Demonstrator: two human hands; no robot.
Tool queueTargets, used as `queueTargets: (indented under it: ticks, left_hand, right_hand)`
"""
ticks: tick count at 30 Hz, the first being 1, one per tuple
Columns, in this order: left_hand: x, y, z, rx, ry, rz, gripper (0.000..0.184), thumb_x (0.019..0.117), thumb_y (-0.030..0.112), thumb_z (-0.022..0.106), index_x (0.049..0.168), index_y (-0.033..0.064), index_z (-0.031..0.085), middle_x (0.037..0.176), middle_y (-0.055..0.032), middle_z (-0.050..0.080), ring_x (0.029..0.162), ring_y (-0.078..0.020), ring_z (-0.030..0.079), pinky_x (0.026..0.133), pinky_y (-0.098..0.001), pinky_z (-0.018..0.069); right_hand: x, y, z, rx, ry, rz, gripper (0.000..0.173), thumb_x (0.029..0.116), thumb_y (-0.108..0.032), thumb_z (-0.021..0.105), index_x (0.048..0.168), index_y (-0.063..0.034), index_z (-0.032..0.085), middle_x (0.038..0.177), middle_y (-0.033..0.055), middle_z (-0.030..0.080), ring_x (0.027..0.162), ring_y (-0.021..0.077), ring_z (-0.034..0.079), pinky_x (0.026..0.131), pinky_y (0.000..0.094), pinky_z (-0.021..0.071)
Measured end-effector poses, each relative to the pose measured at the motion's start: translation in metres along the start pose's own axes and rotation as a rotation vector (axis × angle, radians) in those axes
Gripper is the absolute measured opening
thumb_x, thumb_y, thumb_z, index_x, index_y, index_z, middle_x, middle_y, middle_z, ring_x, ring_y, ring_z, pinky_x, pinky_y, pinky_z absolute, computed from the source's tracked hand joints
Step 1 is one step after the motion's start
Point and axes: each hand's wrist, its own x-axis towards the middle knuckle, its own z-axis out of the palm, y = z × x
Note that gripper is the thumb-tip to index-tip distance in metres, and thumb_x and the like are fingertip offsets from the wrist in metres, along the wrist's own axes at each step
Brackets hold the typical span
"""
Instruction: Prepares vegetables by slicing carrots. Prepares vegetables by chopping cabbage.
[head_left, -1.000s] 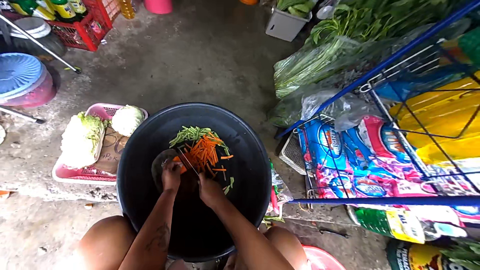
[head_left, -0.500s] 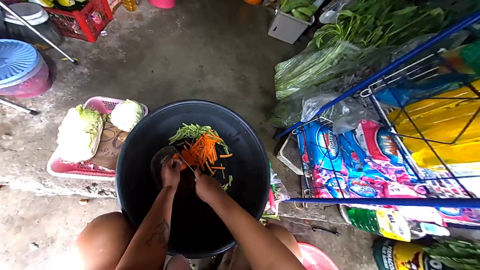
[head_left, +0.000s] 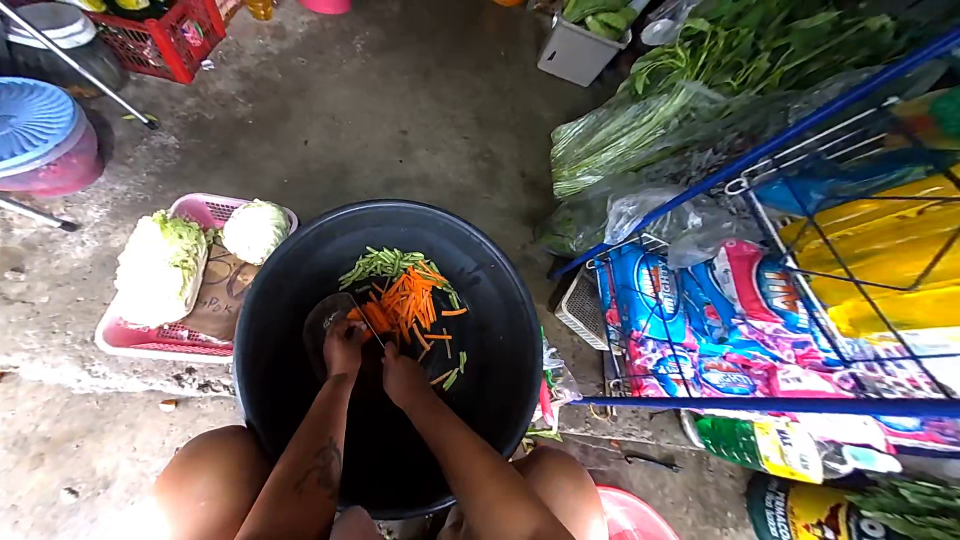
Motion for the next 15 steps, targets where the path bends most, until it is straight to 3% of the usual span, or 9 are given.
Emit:
queueTargets:
  ticks: [5,15]
  left_hand:
    - [-0.001,0.001,-0.002,-0.021,-0.004,-0.001,0.018,0.101,0.015,0.066,0.113,0.002,0.072,0.121,-0.0172,0.067,0.104,-0.024,0.068,0.093,-0.0403,0.0564]
    - [-0.004,0.0,-0.006,-0.025,-0.014,-0.016,0.02,0.1039,0.013,0.059,0.116,0.0002,0.069,0.127,-0.0198,0.064,0.111,-0.0267,0.067,0.097,-0.0422,0.0559]
  right_hand:
    - [0.013,0.028,-0.01,0.222,-0.015,-0.177,0.051,0.1138,-0.029,0.037,0.156,-0.0018,0.033,0.127,0.0276,0.064,0.116,0.0398,0.067,0.101,0.0545,0.052]
    - [-0.048,-0.007,-0.02,-0.073,0.001,-0.009,0.045,0.1141,-0.031,0.031,0.155,-0.0141,0.037,0.119,0.0192,0.07,0.113,0.0375,0.069,0.094,0.0552,0.0556]
